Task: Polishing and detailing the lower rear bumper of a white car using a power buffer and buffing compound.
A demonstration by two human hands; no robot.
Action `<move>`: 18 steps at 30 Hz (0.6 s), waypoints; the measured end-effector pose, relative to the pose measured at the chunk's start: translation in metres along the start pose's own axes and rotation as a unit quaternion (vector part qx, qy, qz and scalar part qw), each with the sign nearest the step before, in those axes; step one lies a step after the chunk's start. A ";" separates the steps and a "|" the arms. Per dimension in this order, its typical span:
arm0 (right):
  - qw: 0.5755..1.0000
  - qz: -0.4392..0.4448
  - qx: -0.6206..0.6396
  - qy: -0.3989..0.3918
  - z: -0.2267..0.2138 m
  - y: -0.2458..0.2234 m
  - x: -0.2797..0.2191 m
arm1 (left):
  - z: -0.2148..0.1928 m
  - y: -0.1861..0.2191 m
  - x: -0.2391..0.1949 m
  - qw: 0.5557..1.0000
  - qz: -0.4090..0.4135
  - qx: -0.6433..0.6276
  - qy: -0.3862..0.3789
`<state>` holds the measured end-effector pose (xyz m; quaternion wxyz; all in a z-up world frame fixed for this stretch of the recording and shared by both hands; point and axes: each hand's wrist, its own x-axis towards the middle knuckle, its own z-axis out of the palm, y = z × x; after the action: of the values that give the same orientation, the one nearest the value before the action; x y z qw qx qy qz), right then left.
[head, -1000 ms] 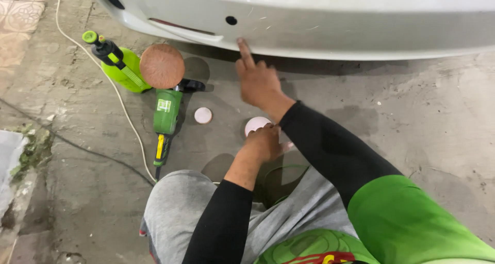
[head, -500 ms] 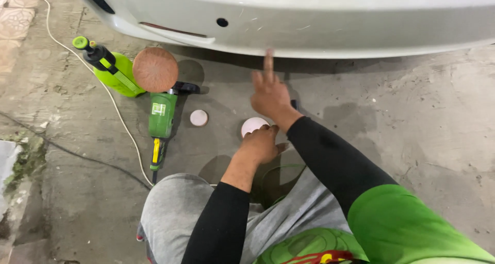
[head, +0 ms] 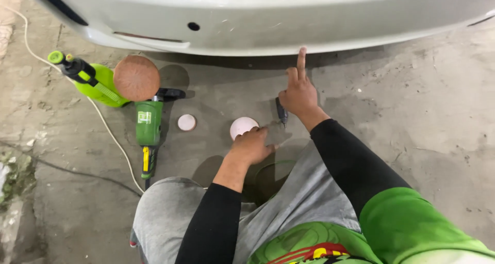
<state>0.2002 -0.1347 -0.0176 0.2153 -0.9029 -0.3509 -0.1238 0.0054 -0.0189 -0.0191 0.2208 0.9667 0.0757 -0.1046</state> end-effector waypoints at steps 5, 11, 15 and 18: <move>0.999 0.010 0.029 -0.042 -0.025 0.005 0.002 | 0.007 0.002 0.007 1.000 0.009 0.012 -0.017; 0.989 -0.028 0.134 0.060 -0.039 0.019 0.005 | 0.017 0.008 0.014 0.999 -0.005 0.024 -0.042; 0.962 -0.074 0.192 0.180 -0.065 0.025 0.021 | 0.026 0.008 0.017 0.999 0.018 0.023 -0.044; 0.952 -0.106 0.179 0.225 -0.085 0.039 0.043 | 0.028 0.008 0.021 0.999 0.040 0.011 -0.024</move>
<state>0.2522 -0.1761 0.0611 0.4321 -0.7558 -0.4036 -0.2815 0.0229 -0.0368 -0.0457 0.2158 0.9686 0.0302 -0.1197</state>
